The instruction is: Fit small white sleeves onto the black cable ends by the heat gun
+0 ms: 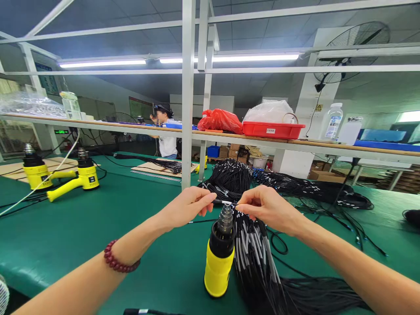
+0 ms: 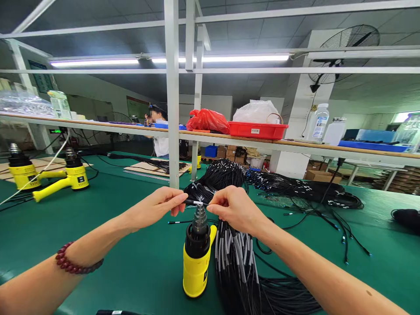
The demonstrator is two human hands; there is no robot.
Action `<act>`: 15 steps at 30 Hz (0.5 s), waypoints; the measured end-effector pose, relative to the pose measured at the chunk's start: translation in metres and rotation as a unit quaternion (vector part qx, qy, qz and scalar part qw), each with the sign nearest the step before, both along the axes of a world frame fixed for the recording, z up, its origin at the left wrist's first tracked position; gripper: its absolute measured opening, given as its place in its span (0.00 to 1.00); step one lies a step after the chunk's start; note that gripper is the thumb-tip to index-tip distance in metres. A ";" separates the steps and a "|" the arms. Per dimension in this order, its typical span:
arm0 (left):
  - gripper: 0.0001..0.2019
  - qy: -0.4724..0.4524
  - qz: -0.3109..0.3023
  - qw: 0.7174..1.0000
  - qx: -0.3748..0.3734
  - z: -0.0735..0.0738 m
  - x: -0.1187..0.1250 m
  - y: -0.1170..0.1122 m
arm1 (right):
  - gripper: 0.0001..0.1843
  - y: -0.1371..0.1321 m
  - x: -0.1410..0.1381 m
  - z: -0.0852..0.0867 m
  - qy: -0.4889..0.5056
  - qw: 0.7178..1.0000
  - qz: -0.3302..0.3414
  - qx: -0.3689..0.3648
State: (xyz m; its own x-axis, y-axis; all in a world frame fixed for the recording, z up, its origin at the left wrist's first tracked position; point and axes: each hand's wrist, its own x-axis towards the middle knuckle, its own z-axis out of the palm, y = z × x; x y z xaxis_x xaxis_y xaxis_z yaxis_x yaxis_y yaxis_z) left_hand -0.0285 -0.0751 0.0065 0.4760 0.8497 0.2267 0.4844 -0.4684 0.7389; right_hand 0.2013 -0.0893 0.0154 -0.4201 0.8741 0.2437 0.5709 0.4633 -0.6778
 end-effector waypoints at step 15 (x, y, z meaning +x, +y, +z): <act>0.15 -0.054 0.022 0.998 0.021 0.000 0.000 0.000 | 0.11 0.001 -0.004 -0.001 -0.018 0.998 -0.021 0.053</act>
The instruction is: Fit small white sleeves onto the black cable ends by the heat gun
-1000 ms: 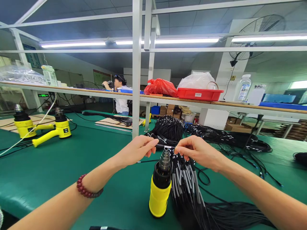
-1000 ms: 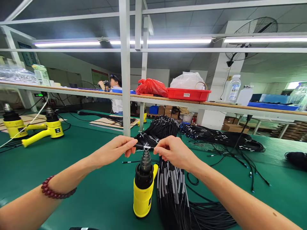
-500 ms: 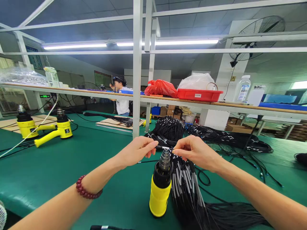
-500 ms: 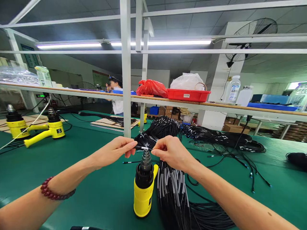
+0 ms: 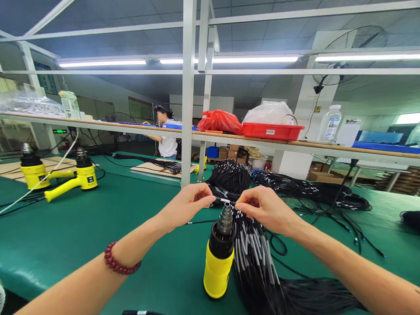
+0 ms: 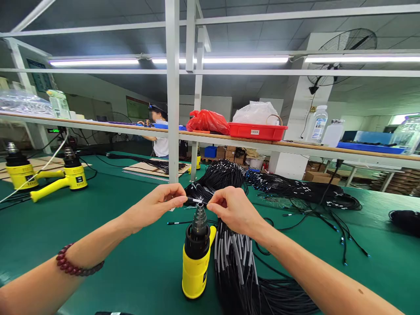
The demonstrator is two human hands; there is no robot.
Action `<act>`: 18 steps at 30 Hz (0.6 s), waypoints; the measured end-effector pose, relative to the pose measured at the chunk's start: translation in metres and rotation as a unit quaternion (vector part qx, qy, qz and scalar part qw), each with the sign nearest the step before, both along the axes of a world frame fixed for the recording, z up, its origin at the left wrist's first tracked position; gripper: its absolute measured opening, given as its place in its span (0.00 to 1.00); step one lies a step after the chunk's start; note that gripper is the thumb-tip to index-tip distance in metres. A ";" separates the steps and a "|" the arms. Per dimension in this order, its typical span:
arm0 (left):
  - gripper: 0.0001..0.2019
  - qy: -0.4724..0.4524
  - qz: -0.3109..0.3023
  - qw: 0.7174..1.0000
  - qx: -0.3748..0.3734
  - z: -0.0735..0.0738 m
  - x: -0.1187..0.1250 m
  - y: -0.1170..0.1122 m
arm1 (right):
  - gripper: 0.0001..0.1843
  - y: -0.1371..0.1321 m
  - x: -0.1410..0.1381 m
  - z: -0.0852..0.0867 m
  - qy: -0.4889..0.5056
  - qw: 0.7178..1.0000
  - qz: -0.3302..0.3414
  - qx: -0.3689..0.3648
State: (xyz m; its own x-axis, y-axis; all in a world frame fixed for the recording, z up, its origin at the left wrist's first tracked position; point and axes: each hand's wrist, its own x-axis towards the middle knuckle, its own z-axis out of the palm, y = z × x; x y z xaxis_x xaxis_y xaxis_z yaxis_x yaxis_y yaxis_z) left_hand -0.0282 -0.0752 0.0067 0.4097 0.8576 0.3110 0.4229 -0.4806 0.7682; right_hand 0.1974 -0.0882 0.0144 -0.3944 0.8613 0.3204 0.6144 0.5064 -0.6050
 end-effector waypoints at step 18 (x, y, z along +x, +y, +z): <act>0.16 0.040 -0.008 0.999 0.009 0.003 0.002 0.000 | 0.08 0.002 0.003 0.002 0.012 1.000 -0.018 -0.001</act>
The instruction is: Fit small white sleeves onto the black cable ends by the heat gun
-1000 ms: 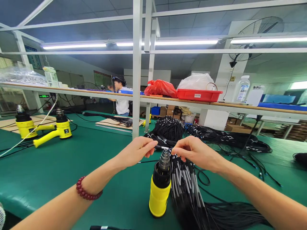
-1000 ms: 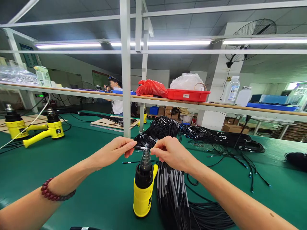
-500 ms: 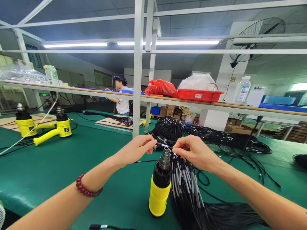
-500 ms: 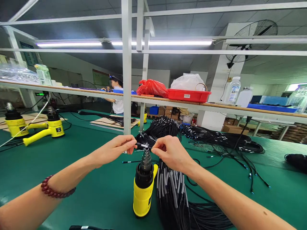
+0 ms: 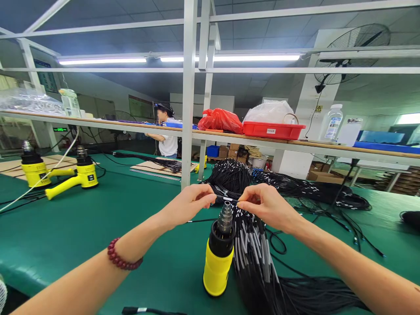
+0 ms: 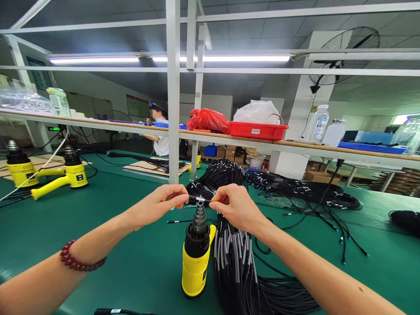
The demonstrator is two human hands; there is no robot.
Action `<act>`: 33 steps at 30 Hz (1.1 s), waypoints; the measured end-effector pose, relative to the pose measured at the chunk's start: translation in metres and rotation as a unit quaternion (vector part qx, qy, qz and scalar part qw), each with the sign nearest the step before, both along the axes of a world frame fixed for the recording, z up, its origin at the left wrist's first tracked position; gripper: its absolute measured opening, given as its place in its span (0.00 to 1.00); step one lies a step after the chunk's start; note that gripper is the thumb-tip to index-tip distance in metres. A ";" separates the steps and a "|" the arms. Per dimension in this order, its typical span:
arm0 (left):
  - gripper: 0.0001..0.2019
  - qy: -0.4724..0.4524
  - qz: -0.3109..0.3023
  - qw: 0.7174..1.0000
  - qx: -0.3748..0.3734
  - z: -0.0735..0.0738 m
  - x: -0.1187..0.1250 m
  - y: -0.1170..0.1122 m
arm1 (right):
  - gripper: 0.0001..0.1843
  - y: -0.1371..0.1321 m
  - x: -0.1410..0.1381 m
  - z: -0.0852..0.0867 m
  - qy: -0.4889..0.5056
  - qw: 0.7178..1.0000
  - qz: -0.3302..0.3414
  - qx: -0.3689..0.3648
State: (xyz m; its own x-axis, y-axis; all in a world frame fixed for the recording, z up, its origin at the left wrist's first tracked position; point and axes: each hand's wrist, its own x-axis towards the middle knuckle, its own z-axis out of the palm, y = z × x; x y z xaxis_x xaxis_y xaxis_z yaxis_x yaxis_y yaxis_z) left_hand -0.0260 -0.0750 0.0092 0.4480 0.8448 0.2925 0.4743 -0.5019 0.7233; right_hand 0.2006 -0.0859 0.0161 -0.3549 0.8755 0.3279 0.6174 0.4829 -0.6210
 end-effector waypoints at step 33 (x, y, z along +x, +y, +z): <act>0.14 -0.006 0.025 0.999 0.026 -0.005 -0.001 0.000 | 0.15 0.018 0.013 -0.014 0.027 0.999 -0.005 -0.038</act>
State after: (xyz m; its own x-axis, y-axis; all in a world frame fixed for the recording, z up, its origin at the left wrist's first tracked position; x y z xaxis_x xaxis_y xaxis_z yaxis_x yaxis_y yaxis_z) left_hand -0.0268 -0.0751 0.0038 0.4018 0.8492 0.3427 0.4908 -0.5156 0.7024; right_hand 0.2134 -0.0681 0.0017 -0.3307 0.9016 0.2790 0.5868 0.4280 -0.6874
